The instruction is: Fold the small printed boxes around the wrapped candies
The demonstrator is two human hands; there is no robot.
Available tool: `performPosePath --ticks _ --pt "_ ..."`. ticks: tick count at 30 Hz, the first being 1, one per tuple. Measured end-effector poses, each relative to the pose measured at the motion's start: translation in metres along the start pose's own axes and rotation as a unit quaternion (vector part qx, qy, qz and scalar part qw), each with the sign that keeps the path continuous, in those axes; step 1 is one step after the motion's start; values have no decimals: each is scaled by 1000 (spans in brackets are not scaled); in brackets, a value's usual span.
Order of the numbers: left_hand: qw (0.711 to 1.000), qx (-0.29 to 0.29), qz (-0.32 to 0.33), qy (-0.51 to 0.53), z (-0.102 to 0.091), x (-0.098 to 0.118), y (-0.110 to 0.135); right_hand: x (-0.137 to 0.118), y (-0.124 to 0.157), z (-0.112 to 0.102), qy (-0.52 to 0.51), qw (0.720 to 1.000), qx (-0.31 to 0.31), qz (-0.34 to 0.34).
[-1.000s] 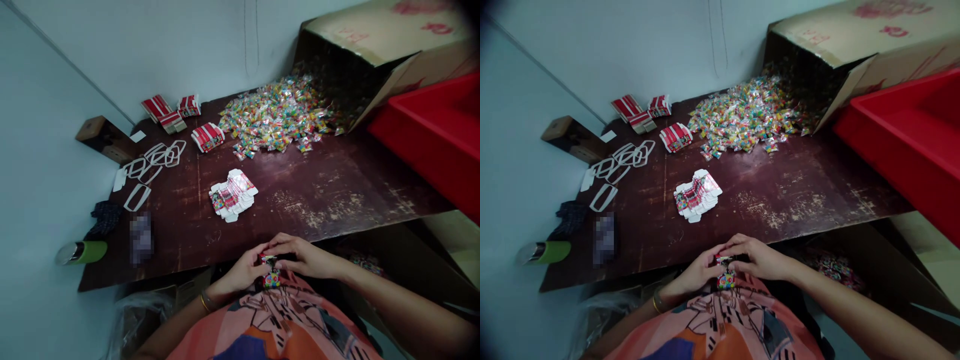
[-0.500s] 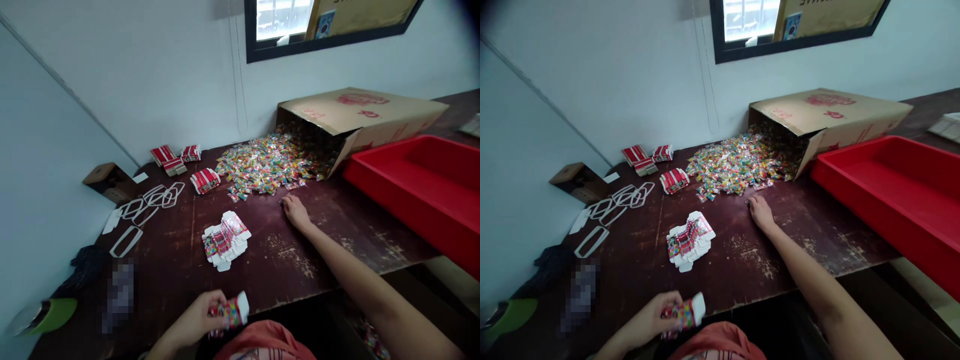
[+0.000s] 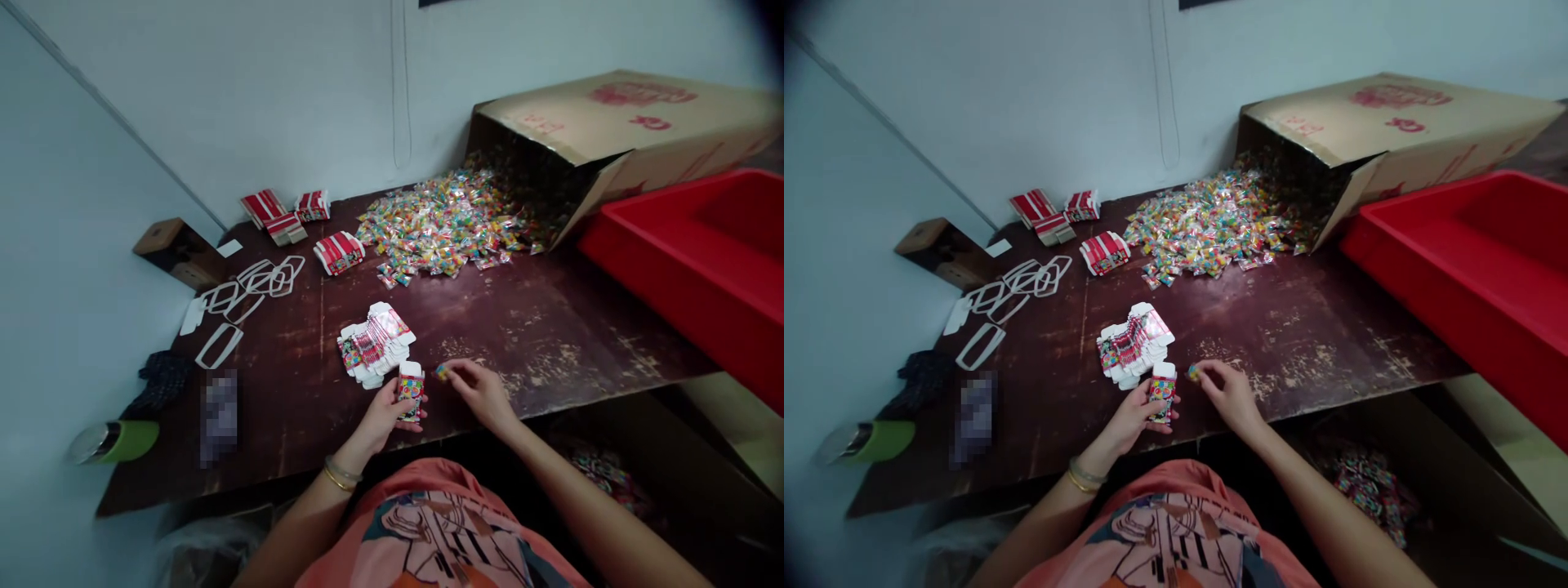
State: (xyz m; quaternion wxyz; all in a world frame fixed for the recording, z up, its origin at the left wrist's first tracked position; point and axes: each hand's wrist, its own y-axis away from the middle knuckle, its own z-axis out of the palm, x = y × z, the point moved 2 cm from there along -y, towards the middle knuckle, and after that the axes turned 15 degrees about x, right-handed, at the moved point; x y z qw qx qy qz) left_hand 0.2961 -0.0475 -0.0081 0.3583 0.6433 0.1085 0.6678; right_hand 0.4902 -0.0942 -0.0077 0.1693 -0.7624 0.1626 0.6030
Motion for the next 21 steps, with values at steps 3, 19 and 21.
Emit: performPosePath --ticks 3,19,21 --pt "998 -26 32 -41 6 0 9 -17 -9 -1 -91 993 -40 67" --pt "982 -27 125 -138 25 -13 21 -28 -3 7 -107 992 -3 63" --pt "986 -22 118 -116 27 -10 20 -25 0 7 -100 994 11 42"
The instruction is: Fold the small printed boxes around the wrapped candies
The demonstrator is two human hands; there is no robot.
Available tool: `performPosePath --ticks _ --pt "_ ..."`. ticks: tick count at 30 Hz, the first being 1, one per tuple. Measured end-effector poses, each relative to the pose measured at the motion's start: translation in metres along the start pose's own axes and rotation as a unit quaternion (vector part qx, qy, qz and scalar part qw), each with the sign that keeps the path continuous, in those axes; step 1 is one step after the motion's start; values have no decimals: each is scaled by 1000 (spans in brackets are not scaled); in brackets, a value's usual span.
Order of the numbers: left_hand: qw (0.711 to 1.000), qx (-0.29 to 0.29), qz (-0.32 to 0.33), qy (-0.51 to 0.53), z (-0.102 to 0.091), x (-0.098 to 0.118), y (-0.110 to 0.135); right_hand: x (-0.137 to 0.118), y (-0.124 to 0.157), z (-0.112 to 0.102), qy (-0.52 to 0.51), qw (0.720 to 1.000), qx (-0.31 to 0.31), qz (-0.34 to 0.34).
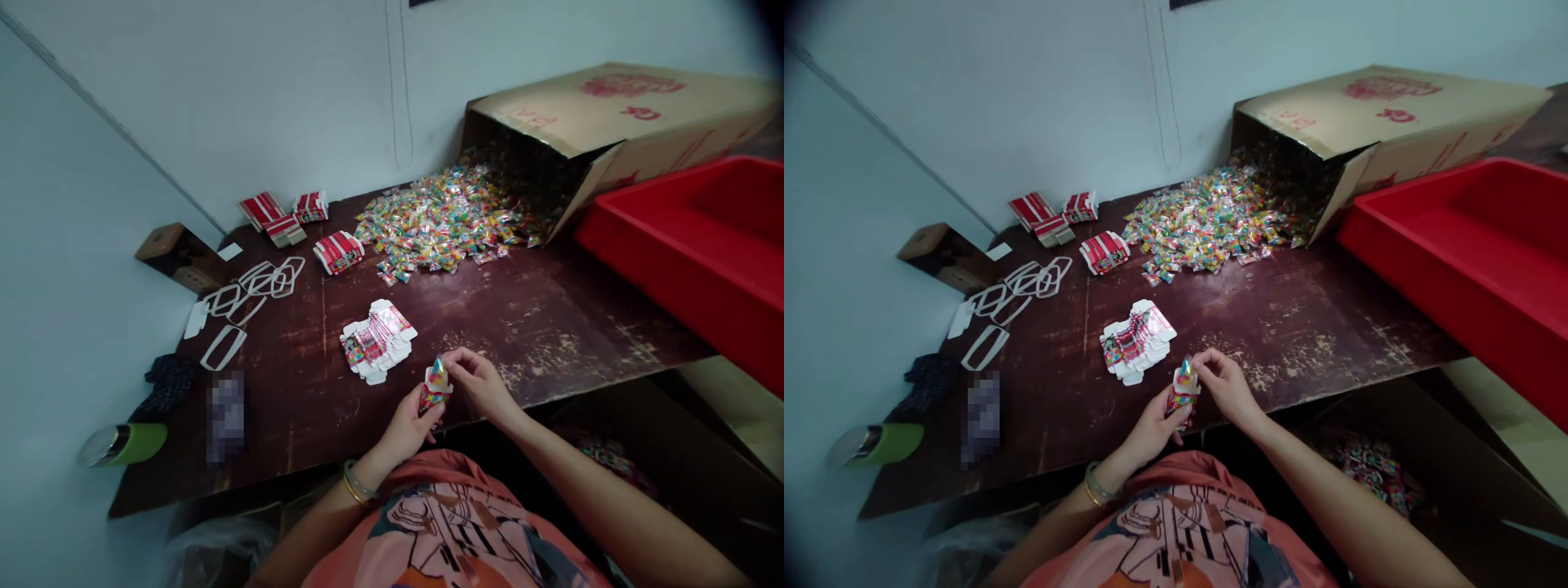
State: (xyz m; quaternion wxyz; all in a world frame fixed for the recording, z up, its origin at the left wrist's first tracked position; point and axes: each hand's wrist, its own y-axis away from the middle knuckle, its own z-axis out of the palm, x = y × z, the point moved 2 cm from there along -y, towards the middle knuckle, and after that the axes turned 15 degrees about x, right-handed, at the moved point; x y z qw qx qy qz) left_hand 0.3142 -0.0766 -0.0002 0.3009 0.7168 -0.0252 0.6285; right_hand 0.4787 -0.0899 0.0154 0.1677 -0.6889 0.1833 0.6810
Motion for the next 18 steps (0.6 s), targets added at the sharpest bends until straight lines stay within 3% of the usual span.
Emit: performPosePath --ticks 3,6,8,10,11,13,15,16,18 --pt "1000 14 -5 12 -1 2 -4 -5 7 -3 122 986 -19 -115" --pt "1000 8 11 -24 -3 2 -4 -23 13 -7 260 934 -92 -226" --pt "999 -8 32 -38 -4 3 -2 -36 17 -8 275 907 -187 -259" --pt "999 -23 34 -12 -5 6 0 -44 21 -9 237 906 -239 -255" --pt "999 -23 23 11 -6 8 0 -46 22 -10 205 923 -221 -239" --pt "998 -9 -9 55 -6 11 0 -42 22 -14 117 972 -124 -164" --pt "997 1 -31 74 -6 13 -2 -29 22 -16 1 998 -61 -19" --pt "996 -2 -34 77 -5 14 -2 -21 22 -15 -58 994 -65 67" --pt "996 -18 -28 81 -3 16 -3 -7 25 -13 -159 958 -108 214"
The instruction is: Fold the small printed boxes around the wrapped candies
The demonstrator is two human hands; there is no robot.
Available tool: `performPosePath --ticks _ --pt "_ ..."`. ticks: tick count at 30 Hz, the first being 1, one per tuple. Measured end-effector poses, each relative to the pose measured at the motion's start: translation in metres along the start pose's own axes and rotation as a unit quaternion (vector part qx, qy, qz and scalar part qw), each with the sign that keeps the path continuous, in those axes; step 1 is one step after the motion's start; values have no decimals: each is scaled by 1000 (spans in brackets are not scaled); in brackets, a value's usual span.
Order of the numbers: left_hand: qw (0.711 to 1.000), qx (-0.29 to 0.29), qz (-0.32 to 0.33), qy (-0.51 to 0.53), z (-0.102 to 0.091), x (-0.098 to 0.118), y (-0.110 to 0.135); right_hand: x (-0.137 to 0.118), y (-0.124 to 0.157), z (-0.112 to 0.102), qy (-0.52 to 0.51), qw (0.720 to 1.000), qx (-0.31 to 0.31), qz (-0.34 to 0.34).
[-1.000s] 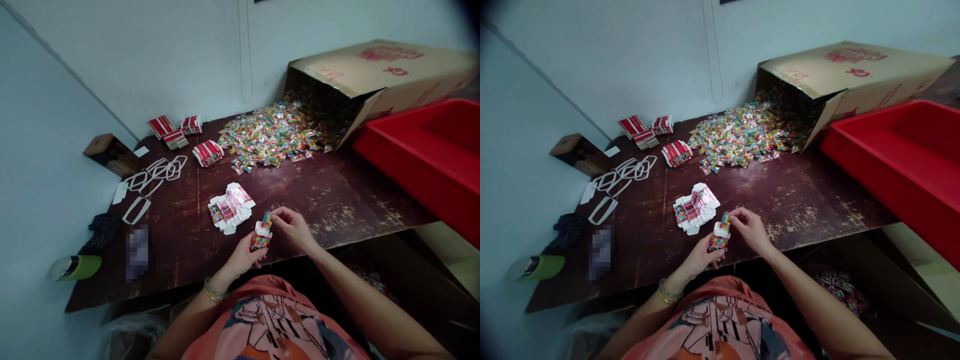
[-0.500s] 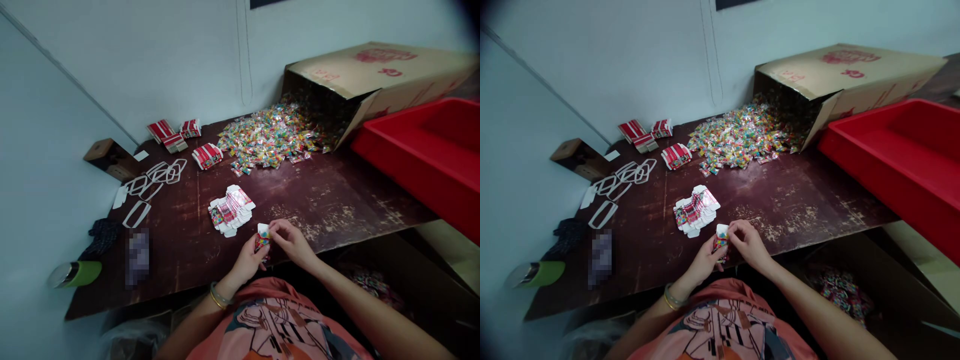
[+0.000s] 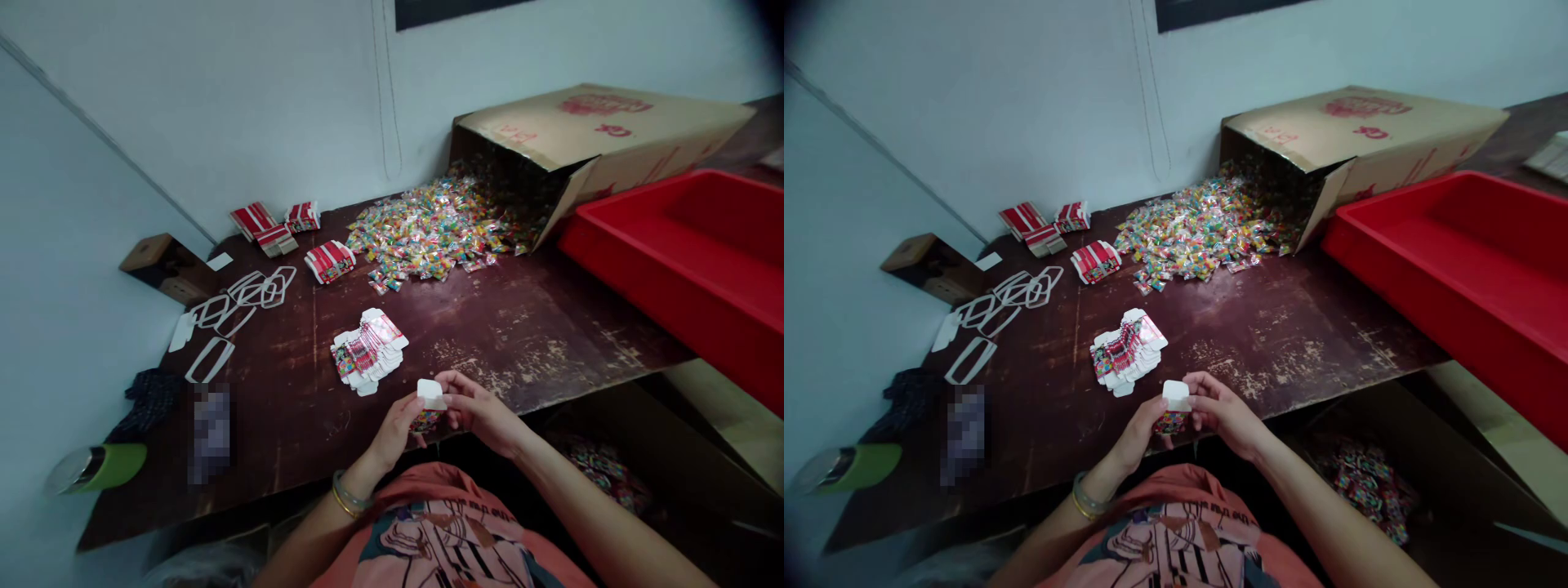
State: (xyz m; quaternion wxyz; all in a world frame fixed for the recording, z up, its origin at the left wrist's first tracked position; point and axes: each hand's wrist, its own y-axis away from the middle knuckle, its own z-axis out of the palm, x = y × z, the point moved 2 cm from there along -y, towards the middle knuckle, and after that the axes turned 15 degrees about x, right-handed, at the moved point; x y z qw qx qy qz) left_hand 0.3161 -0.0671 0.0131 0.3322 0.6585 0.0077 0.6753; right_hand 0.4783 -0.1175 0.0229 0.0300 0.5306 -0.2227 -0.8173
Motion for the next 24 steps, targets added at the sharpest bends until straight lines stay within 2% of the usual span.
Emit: performPosePath --ticks 2,4,6,9,11,13,16,18,21,24 --pt "999 -19 22 -20 2 2 1 9 -2 -1 -55 995 -33 73" --pt "995 -27 62 -72 5 5 2 13 -2 -2 -46 995 -43 77" --pt "985 -13 110 -132 6 9 5 12 1 -1 7 998 -45 37" --pt "977 8 142 -157 8 13 6 -1 11 2 119 988 -42 -92" --pt "985 4 114 -131 8 12 6 -12 20 5 182 967 -61 -167" --pt "993 15 68 -101 7 9 4 -18 26 7 226 951 -77 -199" --pt "998 38 11 -57 3 3 3 -21 28 6 273 932 -43 -234" --pt "1000 1 -11 -22 1 -1 3 -20 26 6 296 920 -24 -257" --pt "995 -94 -31 26 -1 -4 5 -19 20 6 295 926 -24 -236" --pt "991 -127 -24 28 -6 -6 7 -17 11 3 263 950 -30 -167"
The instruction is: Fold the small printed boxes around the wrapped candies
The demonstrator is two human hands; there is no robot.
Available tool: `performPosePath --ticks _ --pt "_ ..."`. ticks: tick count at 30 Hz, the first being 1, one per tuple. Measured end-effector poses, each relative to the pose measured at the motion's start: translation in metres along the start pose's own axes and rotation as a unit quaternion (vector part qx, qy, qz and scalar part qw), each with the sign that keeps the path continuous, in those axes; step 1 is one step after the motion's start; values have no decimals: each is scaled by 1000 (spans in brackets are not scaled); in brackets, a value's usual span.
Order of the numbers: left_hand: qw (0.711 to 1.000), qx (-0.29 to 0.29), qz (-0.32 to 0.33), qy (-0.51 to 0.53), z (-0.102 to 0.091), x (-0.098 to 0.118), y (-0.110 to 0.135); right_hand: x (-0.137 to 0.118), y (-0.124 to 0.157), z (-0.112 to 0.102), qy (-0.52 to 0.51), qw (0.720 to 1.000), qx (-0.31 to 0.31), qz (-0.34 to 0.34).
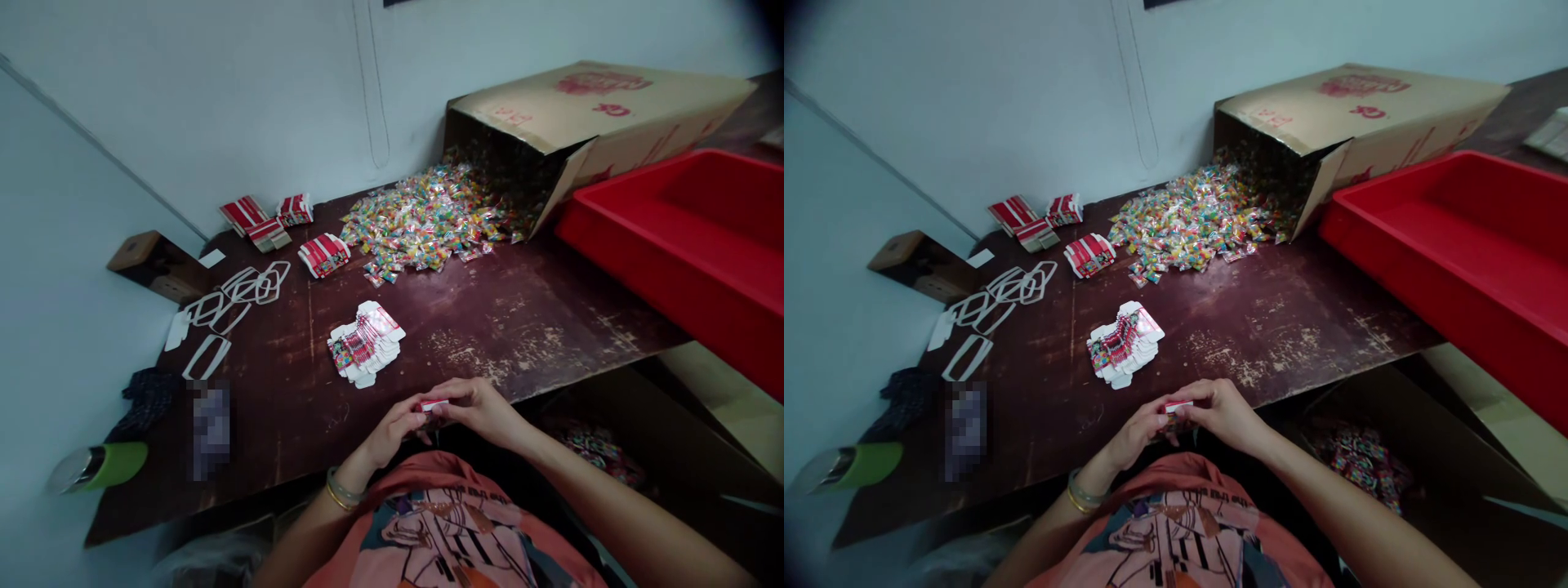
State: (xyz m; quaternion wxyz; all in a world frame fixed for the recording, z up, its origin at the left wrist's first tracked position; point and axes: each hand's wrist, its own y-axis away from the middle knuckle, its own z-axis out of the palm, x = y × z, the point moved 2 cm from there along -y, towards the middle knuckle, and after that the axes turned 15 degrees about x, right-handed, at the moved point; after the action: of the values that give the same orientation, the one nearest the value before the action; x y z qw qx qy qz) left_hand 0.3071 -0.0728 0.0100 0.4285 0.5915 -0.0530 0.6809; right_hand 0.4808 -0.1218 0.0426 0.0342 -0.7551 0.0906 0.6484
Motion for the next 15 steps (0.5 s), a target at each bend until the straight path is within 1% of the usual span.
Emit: performPosePath --ticks 1,2,3,4,6,7,8,10,11,12,13,14,15 --pt "1000 4 4 -9 -2 -1 1 3 -2 0 -10 1000 -1 13" --pt "1000 11 7 -17 -4 -2 1 6 -3 0 -9 1000 0 9" --pt "1000 20 4 -18 -6 -3 2 9 -3 1 4 1000 3 -13" --pt "1000 28 -4 -13 -7 -5 2 12 -3 3 29 998 8 -53" --pt "999 45 -29 13 -7 -10 3 16 0 9 92 984 16 -151" --pt "997 52 -41 32 -4 -12 3 17 1 12 118 975 18 -189" --pt "996 59 -51 51 -1 -15 3 17 3 15 137 967 19 -212" --pt "993 57 -72 76 9 -21 3 15 6 11 155 964 14 -214" --pt "993 44 -80 75 15 -22 3 13 8 1 160 967 13 -200" --pt "994 25 -83 63 19 -22 2 11 11 -16 168 969 22 -180" --pt "996 5 -80 45 22 -20 1 9 15 -40 180 970 43 -157" --pt "997 -12 -72 23 22 -17 0 9 21 -71 198 969 73 -130" --pt "998 -23 -59 0 19 -12 -2 12 28 -107 230 961 119 -101"
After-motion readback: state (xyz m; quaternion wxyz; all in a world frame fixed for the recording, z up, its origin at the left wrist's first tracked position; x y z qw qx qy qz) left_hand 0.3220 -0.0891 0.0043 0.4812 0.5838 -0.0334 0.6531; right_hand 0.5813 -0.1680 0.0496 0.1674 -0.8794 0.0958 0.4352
